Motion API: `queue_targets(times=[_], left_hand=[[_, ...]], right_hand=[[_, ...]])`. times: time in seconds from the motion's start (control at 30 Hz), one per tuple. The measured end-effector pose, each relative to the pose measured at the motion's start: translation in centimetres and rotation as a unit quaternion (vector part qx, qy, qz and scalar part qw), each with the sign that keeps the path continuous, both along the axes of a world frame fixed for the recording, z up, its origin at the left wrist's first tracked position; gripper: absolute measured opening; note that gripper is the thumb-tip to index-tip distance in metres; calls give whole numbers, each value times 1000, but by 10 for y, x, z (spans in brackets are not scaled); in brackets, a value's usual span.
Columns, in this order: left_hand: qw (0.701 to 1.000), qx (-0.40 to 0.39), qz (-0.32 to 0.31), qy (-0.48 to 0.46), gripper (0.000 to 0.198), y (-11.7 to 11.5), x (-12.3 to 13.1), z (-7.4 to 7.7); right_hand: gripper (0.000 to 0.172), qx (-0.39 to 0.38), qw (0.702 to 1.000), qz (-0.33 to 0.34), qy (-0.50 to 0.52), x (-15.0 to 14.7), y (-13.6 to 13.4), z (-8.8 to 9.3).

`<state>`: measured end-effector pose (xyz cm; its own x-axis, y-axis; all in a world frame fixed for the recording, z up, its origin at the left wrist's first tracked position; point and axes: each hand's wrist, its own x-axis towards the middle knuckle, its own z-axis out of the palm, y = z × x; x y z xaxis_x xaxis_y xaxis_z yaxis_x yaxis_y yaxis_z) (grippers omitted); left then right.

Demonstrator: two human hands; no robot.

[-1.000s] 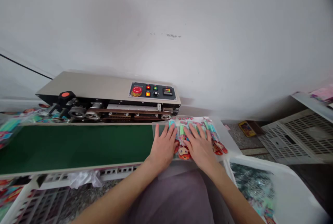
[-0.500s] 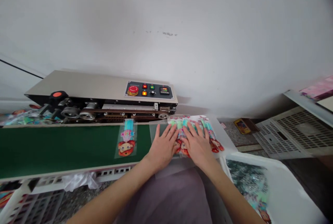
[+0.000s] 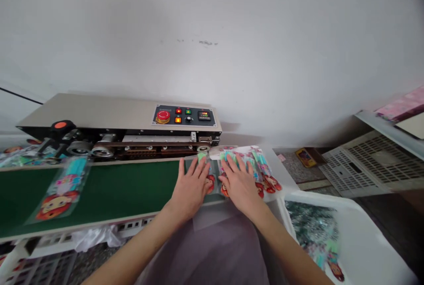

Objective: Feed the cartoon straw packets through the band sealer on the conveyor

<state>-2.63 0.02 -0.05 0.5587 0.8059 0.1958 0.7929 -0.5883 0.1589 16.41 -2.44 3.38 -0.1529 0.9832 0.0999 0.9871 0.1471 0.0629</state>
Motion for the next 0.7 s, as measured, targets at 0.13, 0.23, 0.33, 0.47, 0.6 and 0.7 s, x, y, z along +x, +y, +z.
queue_targets(times=[0.13, 0.23, 0.33, 0.47, 0.6, 0.7], left_hand=[[999, 12, 36, -6, 48, 2, -7, 12], [1000, 8, -18, -22, 46, 3, 12, 16], [996, -1, -80, -35, 49, 6, 39, 10], [994, 9, -104, -34, 57, 11, 54, -2], [996, 11, -84, -23, 54, 12, 39, -5], [997, 4, -78, -14, 53, 9, 31, -3]], right_hand=[[41, 7, 1000, -1, -25, 9, -5, 8], [39, 17, 998, -31, -55, 21, -11, 13], [42, 25, 996, -37, -72, 29, -13, 12], [41, 20, 997, -16, -79, 37, -16, 7], [41, 10, 998, 3, -59, 45, -20, 6], [42, -11, 999, 28, -35, 44, -21, 7]])
